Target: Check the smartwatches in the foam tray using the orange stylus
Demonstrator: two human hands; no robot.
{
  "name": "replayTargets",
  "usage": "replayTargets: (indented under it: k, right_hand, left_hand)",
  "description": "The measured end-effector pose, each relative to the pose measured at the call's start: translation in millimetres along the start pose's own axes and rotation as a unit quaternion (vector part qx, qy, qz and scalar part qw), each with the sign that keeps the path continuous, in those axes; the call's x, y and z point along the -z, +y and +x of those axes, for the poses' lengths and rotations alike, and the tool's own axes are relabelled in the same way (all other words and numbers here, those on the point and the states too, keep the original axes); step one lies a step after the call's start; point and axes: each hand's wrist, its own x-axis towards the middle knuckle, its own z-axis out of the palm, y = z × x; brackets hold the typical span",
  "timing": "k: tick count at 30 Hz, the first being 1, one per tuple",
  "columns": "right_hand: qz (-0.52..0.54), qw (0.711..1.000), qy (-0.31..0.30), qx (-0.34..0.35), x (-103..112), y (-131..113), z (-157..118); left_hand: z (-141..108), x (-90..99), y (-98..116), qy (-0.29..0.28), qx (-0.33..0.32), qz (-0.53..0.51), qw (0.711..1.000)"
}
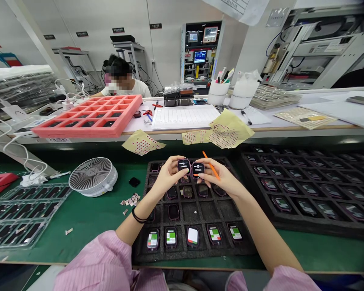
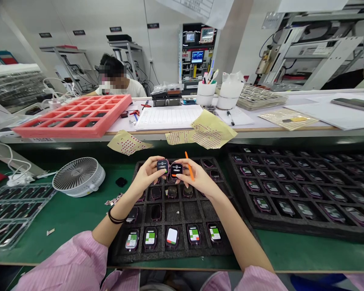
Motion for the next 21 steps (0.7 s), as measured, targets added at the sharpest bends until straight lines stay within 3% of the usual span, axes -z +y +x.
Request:
replayTargets:
  k: [21]
  right_hand:
    - [-0.015,0.997,0.068,-0.012,-5.0,0.0,-0.7]
  left_hand:
    - [1.0,-2.1,1.0,0.023,0.005,-0.001,1.0]
